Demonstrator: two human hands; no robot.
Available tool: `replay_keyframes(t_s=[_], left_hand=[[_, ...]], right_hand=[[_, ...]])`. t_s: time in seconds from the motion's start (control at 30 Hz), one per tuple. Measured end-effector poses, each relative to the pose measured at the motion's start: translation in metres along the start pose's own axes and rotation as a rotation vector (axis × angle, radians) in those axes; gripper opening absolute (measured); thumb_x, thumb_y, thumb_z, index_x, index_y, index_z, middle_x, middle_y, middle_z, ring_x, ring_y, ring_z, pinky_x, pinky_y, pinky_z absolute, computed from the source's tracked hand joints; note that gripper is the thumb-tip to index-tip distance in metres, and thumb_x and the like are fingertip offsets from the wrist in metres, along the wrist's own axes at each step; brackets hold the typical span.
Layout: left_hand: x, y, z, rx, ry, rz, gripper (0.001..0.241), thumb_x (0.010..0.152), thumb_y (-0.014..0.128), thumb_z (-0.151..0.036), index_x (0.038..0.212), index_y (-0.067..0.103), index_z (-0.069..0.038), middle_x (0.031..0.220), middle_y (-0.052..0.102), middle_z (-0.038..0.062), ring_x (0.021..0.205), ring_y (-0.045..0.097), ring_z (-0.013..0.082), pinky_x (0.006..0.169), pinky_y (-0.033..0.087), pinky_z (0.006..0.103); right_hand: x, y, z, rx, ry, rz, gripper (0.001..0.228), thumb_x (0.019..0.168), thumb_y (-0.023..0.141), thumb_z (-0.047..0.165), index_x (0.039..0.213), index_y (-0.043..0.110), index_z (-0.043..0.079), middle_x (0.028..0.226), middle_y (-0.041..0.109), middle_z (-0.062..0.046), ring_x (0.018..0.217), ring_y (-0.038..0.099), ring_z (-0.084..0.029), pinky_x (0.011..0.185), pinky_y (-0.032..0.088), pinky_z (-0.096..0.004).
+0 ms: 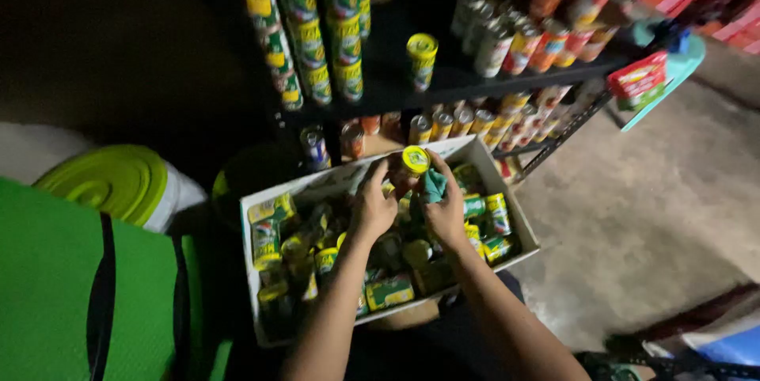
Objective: Wiping canned goods with a cloth and organizing them onto a grocery shelf.
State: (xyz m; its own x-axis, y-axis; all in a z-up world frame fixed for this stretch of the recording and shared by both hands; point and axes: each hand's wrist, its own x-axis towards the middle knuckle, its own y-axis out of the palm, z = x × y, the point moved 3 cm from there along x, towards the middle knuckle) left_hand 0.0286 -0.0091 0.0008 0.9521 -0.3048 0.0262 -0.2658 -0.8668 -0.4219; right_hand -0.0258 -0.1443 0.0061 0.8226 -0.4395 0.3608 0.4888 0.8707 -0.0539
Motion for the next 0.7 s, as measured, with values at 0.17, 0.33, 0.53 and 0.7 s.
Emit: replay_keyframes(t_s=[0.17, 0.33, 0.53, 0.7], left_hand=[[0.038, -0.004, -0.054, -0.045, 0.261, -0.285, 0.060, 0.080, 0.072, -0.004, 0.139, 0.060, -0.006, 0.133, 0.064, 0.022, 0.127, 0.059, 0.0369, 0.107, 0.047, 0.0472], [0.085, -0.024, -0.134, -0.172, 0.402, -0.391, 0.061, 0.086, 0.071, 0.004, 0.144, 0.053, 0.000, 0.139, 0.056, 0.033, 0.132, 0.051, 0.0462, 0.111, 0.043, 0.0546], [0.167, -0.023, -0.127, 0.058, 0.520, -0.433, 0.066, 0.079, 0.080, -0.004, 0.141, 0.058, -0.011, 0.135, 0.063, 0.016, 0.128, 0.060, 0.0324, 0.109, 0.049, 0.0419], [0.196, -0.016, -0.101, 0.116, 0.432, -0.410, 0.062, 0.081, 0.074, -0.004, 0.141, 0.057, -0.006, 0.133, 0.061, 0.020, 0.129, 0.058, 0.0351, 0.110, 0.048, 0.0429]], right_hand=[[0.052, -0.012, 0.035, -0.094, -0.093, -0.069, 0.056, 0.083, 0.086, 0.017, 0.135, 0.064, 0.012, 0.108, 0.069, -0.019, 0.104, 0.068, -0.033, 0.098, 0.052, -0.050], [0.125, -0.011, 0.086, -0.087, -0.231, -0.102, 0.054, 0.088, 0.085, 0.030, 0.135, 0.063, 0.017, 0.109, 0.073, -0.012, 0.105, 0.070, -0.026, 0.095, 0.054, -0.044], [0.199, -0.002, 0.077, -0.167, -0.317, -0.052, 0.046, 0.086, 0.085, 0.021, 0.128, 0.068, 0.016, 0.105, 0.073, -0.014, 0.104, 0.070, -0.032, 0.094, 0.053, -0.047], [0.203, 0.004, 0.067, -0.270, -0.204, -0.043, 0.047, 0.085, 0.082, 0.028, 0.129, 0.069, 0.020, 0.109, 0.074, -0.015, 0.109, 0.069, -0.039, 0.095, 0.053, -0.050]])
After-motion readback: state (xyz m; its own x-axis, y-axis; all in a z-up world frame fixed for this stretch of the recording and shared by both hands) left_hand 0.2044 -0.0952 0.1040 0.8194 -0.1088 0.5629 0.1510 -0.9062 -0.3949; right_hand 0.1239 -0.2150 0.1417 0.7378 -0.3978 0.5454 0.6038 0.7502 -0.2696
